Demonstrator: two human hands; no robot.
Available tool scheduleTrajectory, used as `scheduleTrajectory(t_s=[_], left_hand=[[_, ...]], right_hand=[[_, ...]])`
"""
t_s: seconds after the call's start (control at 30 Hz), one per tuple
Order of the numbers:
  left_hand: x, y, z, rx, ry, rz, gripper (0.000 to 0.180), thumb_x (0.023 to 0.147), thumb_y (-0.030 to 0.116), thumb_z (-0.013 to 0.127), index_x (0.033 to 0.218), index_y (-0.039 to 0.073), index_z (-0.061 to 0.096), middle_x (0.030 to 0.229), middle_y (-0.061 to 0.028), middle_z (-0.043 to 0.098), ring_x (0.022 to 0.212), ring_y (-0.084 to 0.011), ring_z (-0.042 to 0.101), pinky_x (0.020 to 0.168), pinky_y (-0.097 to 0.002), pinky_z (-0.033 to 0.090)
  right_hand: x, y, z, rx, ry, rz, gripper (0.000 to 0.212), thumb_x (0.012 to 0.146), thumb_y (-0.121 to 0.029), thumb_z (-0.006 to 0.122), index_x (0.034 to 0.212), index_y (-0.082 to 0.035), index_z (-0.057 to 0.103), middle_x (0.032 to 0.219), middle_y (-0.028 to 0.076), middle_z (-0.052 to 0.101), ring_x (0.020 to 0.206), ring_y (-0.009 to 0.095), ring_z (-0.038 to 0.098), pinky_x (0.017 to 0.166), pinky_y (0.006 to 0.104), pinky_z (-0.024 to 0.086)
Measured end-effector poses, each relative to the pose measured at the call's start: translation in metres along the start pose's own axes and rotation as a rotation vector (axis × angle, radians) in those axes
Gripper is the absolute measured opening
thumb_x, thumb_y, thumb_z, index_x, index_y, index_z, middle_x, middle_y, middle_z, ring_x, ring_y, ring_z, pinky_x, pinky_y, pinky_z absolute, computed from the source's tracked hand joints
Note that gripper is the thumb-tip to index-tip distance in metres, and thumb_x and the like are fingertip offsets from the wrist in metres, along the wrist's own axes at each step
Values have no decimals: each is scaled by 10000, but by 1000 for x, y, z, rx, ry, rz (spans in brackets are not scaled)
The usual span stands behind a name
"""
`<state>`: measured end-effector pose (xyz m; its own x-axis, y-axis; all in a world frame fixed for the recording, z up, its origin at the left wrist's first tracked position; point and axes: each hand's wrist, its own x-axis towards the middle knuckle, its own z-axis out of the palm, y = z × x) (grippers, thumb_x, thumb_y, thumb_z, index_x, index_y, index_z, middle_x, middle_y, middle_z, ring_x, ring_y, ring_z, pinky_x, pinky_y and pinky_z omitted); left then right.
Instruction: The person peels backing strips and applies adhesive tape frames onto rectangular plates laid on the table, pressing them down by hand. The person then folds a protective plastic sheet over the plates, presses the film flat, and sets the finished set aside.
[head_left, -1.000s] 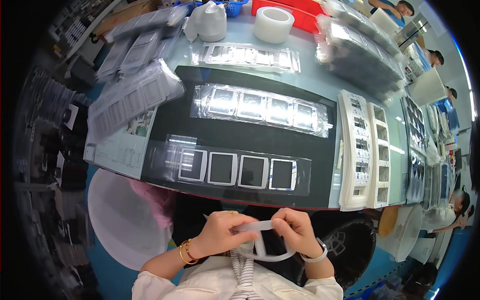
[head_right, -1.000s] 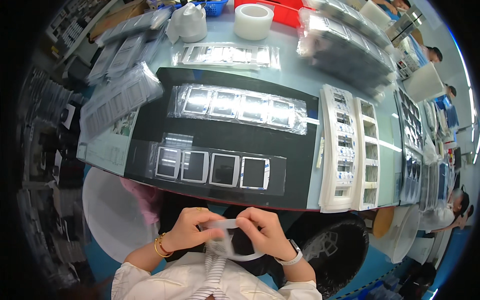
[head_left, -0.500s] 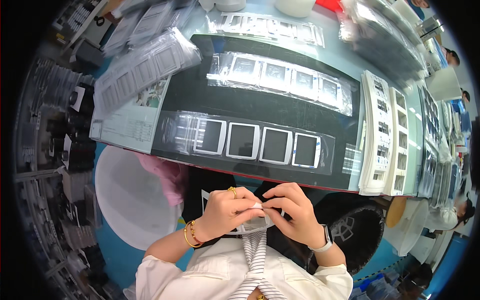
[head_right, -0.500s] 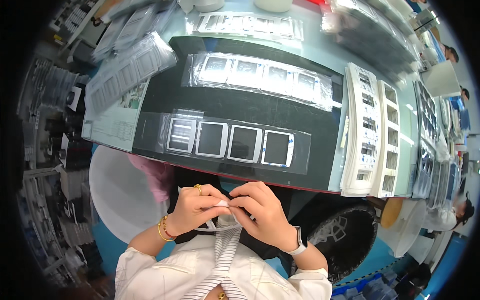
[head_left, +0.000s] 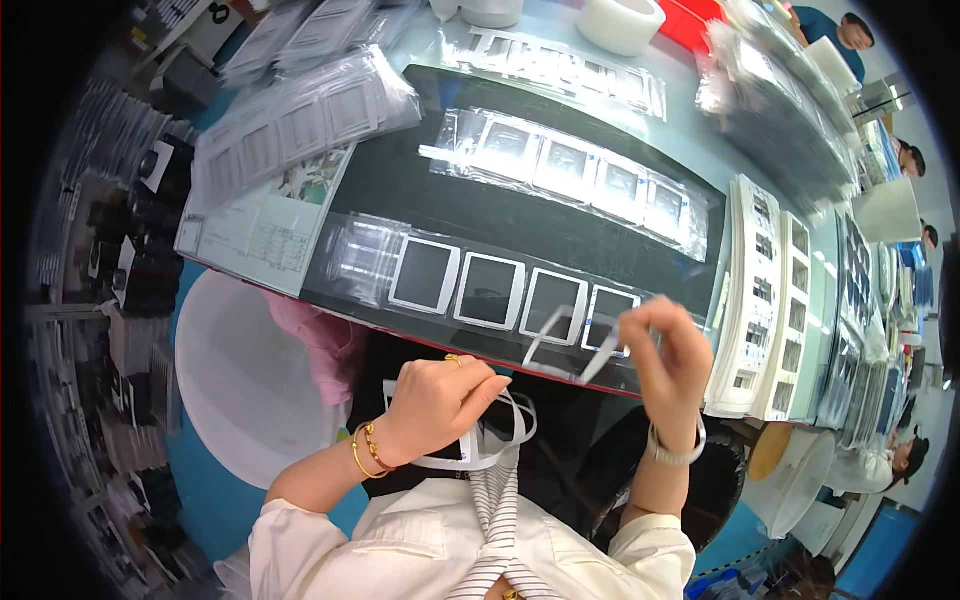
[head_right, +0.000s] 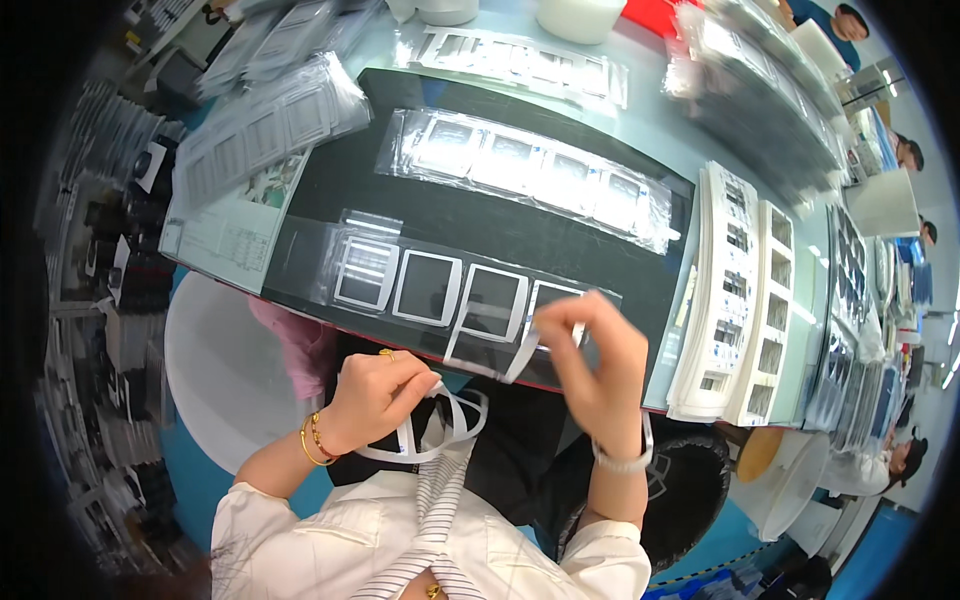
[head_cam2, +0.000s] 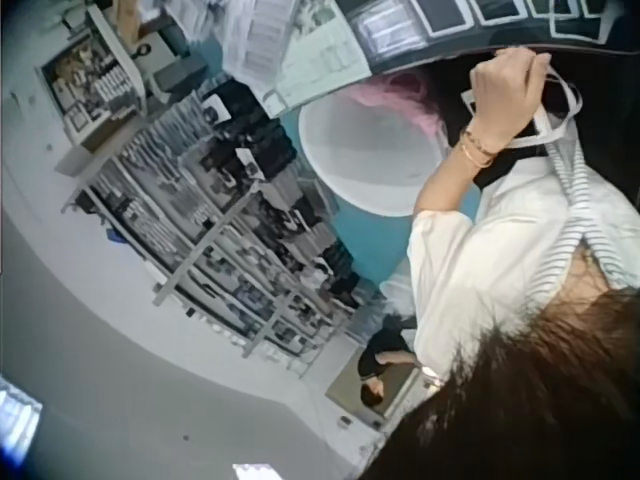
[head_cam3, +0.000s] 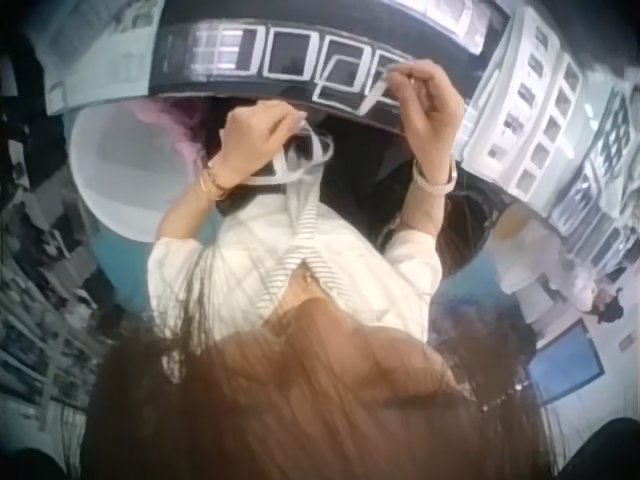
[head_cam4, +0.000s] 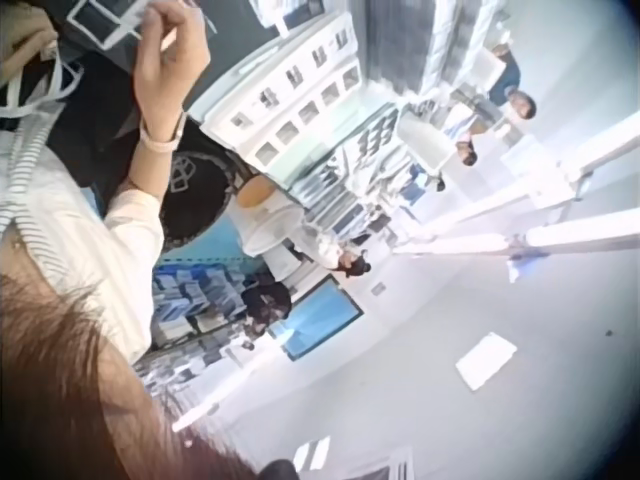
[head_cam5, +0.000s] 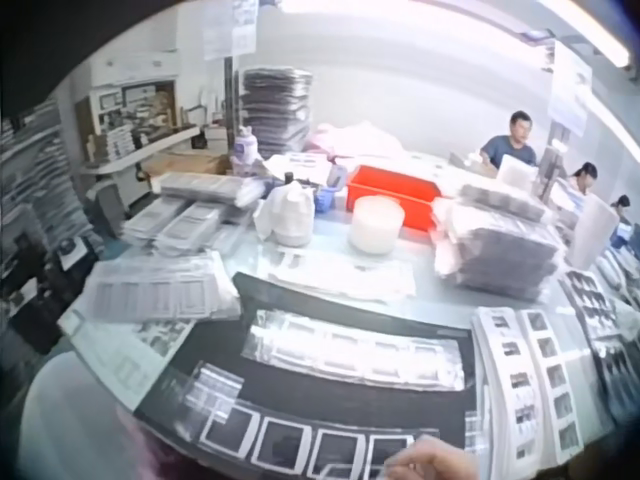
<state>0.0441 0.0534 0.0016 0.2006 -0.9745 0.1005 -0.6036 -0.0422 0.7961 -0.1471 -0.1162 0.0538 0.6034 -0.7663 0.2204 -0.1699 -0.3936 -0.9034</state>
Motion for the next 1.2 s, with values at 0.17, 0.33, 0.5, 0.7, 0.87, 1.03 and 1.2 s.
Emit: scheduleTrajectory(t_s=[0.17, 0.33, 0.5, 0.7, 0.87, 1.03, 1.2], left_hand=[[24, -5, 3, 164, 182, 249, 68, 826, 110, 786, 846, 87, 726, 635, -18, 651, 496, -175, 608, 486, -277, 445], [26, -12, 7, 259, 180, 321, 114, 805, 154, 813, 904, 121, 769, 558, 15, 551, 463, -141, 546, 462, -281, 412], [26, -12, 8, 288, 161, 298, 168, 821, 206, 791, 976, 148, 766, 582, 22, 565, 482, -148, 565, 450, -289, 431], [29, -11, 9, 257, 191, 297, 144, 802, 163, 817, 940, 131, 789, 537, 21, 529, 450, -130, 526, 448, -275, 400], [28, -11, 8, 273, 178, 297, 162, 808, 181, 807, 961, 138, 779, 561, 25, 551, 467, -134, 546, 452, -278, 417], [28, -12, 9, 280, 165, 287, 182, 813, 199, 796, 985, 147, 768, 589, 30, 572, 485, -136, 563, 457, -281, 433], [29, -11, 9, 269, 192, 304, 141, 810, 166, 814, 946, 135, 795, 537, 23, 531, 447, -125, 518, 442, -275, 397]], right_hand=[[21, 44, 9, 52, 2, -1, 35, 910, 27, 663, 942, 34, 672, 845, 68, 693, 760, 128, 634, 717, 259, 498], [20, 51, 13, -7, -49, 9, 47, 910, 13, 678, 955, 24, 684, 850, 59, 699, 760, 119, 642, 711, 258, 504], [22, 50, 15, -71, -52, -3, 35, 896, 10, 692, 927, 5, 679, 819, 53, 678, 711, 127, 630, 657, 259, 493], [22, 51, 16, -117, -50, -32, 49, 880, 15, 701, 916, -4, 672, 804, 57, 665, 687, 145, 620, 641, 265, 481], [22, 51, 16, -108, -49, -28, 45, 882, 12, 703, 913, -6, 675, 803, 54, 665, 688, 143, 618, 640, 265, 479], [22, 51, 16, -111, -48, -22, 44, 882, 10, 705, 912, -6, 678, 807, 53, 668, 692, 141, 620, 643, 262, 481], [22, 52, 16, -105, -47, -18, 46, 880, 10, 706, 916, -8, 682, 811, 53, 672, 696, 142, 626, 649, 261, 485]])
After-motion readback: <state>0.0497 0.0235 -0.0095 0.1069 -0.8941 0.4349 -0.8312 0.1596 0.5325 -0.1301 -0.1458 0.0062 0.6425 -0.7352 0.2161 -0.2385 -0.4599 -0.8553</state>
